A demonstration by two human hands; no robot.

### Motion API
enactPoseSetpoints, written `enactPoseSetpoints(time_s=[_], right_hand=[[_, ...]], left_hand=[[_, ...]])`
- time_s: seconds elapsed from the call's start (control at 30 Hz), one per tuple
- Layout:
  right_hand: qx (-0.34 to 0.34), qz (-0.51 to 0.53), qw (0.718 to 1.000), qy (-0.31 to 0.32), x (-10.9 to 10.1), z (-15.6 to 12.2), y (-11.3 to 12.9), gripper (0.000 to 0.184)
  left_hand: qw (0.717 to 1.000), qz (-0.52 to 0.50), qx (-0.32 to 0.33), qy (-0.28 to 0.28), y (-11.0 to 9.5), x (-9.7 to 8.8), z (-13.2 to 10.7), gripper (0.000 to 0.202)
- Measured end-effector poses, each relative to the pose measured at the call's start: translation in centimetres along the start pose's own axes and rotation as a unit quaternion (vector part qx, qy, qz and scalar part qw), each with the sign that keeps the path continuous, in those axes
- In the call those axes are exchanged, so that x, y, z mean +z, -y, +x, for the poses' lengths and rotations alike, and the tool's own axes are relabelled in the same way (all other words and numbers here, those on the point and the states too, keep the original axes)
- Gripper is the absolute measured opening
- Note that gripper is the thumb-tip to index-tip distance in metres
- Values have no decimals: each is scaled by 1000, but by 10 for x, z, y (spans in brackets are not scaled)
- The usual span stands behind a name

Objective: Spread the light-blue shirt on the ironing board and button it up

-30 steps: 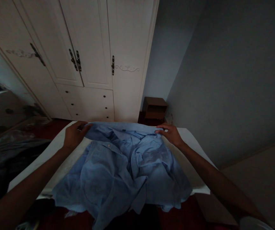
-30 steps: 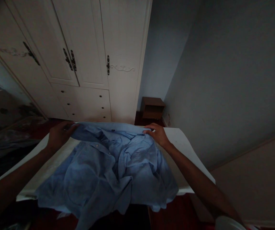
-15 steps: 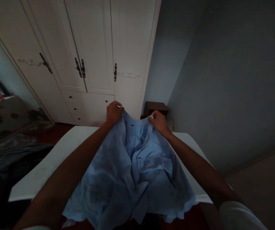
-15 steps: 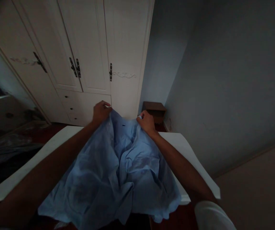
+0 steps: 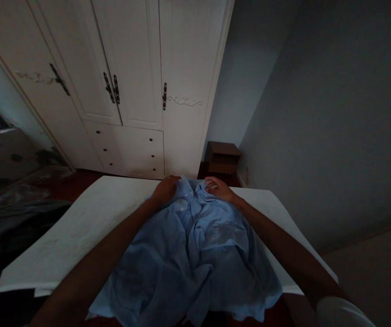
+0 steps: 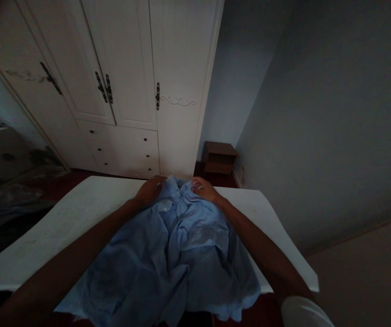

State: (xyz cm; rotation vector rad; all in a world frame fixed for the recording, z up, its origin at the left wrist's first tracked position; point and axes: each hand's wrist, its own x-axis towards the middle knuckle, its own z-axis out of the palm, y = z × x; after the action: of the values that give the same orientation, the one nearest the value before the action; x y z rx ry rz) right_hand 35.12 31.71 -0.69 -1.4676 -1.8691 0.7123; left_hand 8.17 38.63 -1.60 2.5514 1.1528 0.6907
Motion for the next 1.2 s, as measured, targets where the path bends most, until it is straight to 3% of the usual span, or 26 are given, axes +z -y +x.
enactPoseSetpoints(time_s=[0.17, 0.27, 0.4, 0.5, 0.63, 0.83, 0.93, 1.1, 1.2], right_hand=[[-74, -45, 996, 24, -3, 15, 7, 55], [-83, -58, 992, 74, 6, 30, 14, 43], [-81, -47, 986, 135, 4, 44, 18, 14], [-76, -17, 986, 149, -8, 54, 17, 18], [-44, 6, 995, 86, -12, 72, 8, 36], [31, -62, 998, 7, 22, 82, -21, 21], [41, -105, 994, -12, 34, 77, -26, 18], [7, -137, 988, -65, 29, 63, -10, 34], [-28, -132, 988, -74, 23, 42, 6, 41]], left_hand=[[993, 75, 70, 64, 0, -4, 20, 54], [982, 95, 113, 122, -5, 6, 39, 48], [970, 100, 137, 175, -7, 12, 63, 23], [977, 89, 106, 162, -3, 4, 83, 18], [993, 78, 33, 79, 5, -2, 100, 30], [996, 75, -27, 26, 9, 35, 82, 34], [997, 59, -52, -6, 11, 40, 70, 45], [993, 32, -93, -64, 10, 5, 53, 43], [995, 6, -86, -44, 0, -19, 29, 37]])
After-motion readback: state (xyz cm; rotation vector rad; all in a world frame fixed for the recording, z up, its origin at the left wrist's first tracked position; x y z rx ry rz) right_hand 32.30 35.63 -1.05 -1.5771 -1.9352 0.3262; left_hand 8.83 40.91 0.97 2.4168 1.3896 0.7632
